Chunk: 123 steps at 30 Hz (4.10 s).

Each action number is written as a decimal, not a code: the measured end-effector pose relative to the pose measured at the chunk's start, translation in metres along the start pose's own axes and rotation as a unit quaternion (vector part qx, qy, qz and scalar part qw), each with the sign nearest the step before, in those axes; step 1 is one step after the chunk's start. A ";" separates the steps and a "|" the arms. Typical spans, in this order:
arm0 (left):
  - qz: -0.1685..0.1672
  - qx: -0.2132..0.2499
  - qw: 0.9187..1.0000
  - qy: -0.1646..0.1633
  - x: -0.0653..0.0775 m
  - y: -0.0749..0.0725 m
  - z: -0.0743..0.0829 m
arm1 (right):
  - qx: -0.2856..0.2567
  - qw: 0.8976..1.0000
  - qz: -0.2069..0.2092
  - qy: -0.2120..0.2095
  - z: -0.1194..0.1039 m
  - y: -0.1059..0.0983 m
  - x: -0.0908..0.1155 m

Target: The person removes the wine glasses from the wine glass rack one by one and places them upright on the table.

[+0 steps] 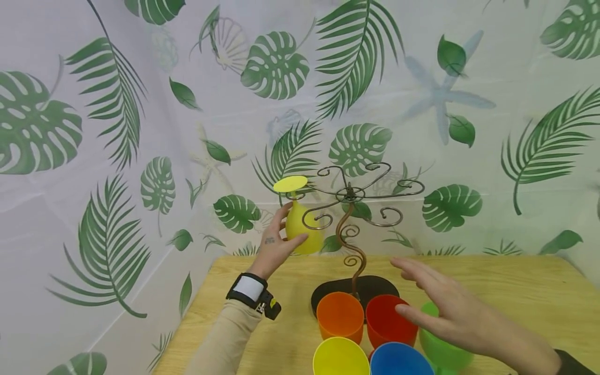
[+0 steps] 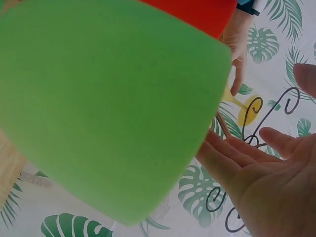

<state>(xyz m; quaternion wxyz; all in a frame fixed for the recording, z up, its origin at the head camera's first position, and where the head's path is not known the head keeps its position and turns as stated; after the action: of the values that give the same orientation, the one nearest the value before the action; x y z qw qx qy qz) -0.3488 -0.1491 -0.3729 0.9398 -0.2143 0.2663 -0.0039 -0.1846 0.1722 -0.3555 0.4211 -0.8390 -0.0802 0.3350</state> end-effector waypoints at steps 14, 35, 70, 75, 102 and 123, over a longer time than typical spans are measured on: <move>0.002 -0.004 1.000 0.010 0.024 -0.020 -0.001 | -0.003 1.000 0.000 -0.005 -0.002 0.004 -0.002; -0.006 0.011 0.999 0.036 0.069 -0.034 0.019 | -0.022 1.000 -0.001 0.010 0.000 0.000 0.009; -0.181 0.143 0.962 0.144 0.101 0.011 0.109 | 0.022 0.996 0.026 -0.077 -0.034 -0.013 0.029; -0.217 0.153 0.953 0.144 0.108 0.022 0.120 | 0.022 0.989 0.051 -0.139 -0.037 -0.013 0.034; -0.333 0.221 0.896 0.196 0.108 0.052 0.157 | 0.205 0.881 0.109 -0.413 -0.053 -0.030 0.044; -0.346 0.261 0.878 0.204 0.114 0.058 0.164 | 0.160 0.879 0.173 -0.414 -0.062 -0.051 0.047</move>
<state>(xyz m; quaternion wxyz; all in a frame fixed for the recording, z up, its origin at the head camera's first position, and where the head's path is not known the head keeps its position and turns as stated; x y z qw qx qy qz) -0.1749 -0.0446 -0.3270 0.8251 -0.0346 0.3504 -0.4419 -0.1025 0.1837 -0.3135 0.4133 -0.5451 -0.0459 0.7280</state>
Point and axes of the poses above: each hand's wrist, its own x-axis away from the middle knuckle, its own y-axis out of the palm, z = x × y, the point moved 2 cm from there along -x, towards the middle knuckle, and after that the axes turned 4 degrees about z, right-handed, at the moved point
